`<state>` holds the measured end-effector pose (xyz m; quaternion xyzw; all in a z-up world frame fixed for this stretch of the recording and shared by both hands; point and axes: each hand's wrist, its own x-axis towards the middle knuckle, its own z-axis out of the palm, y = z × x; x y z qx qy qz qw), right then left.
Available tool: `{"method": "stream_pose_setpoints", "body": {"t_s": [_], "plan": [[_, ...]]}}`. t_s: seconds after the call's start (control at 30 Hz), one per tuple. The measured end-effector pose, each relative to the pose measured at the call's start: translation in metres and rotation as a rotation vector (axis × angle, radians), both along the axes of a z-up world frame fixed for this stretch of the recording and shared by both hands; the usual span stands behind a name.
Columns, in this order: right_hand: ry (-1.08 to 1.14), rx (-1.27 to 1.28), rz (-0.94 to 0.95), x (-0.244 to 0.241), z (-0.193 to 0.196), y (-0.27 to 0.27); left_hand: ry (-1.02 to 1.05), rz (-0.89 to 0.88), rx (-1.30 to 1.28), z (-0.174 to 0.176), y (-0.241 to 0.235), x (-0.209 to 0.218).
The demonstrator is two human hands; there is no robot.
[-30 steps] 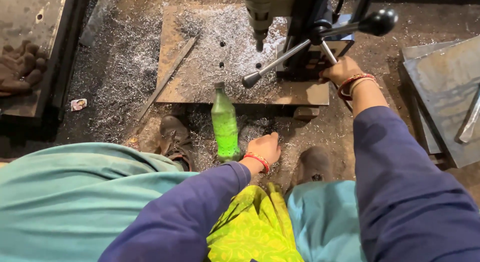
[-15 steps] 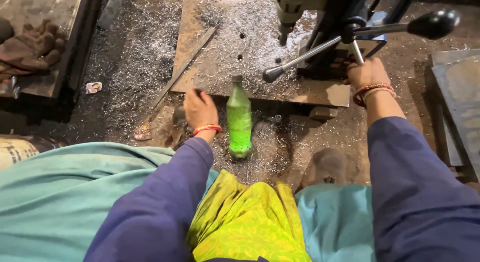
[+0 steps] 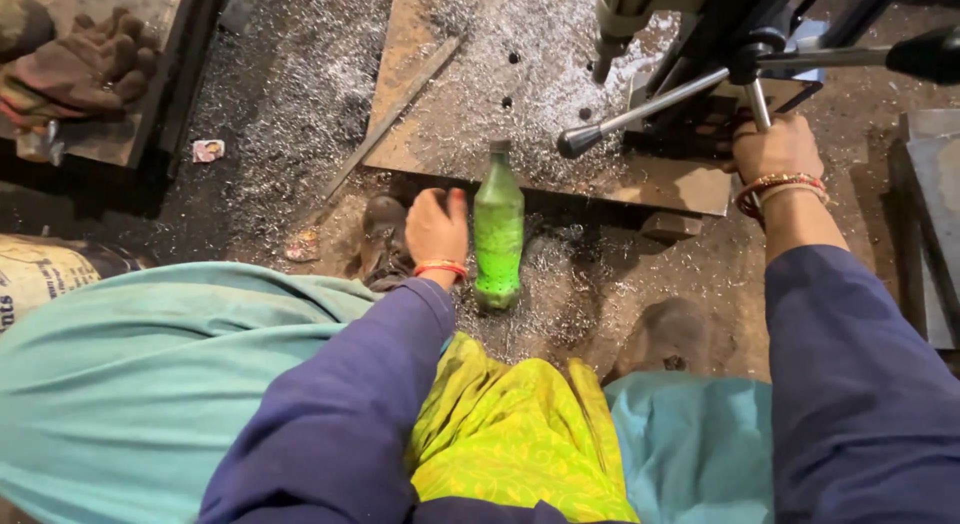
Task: The person drills a hole in a metal plate using a magnetic drill press, while applying liquid from a green bottle onto the drill bit and plate. They then use a metal rod to clear away metal shavings from the drilling surface.
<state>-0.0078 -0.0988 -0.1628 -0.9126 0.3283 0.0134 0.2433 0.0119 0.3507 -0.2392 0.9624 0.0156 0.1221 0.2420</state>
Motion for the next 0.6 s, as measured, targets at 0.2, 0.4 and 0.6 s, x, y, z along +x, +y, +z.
{"method": "stream_pose_setpoints", "body": {"t_s": [0.2, 0.4, 0.6], "plan": [[-0.049, 0.006, -0.108, -0.002, 0.011, 0.011, 0.446, -0.071, 0.02, 0.012, -0.041, -0.043], [-0.018, -0.032, -0.017, -0.003, 0.009, 0.01, 0.385, -0.011, -0.066, 0.018, -0.045, -0.056], [-0.034, -0.05, 0.009, -0.004, 0.006, 0.007, 0.263, -0.348, -0.075, 0.053, -0.064, -0.09]]}}
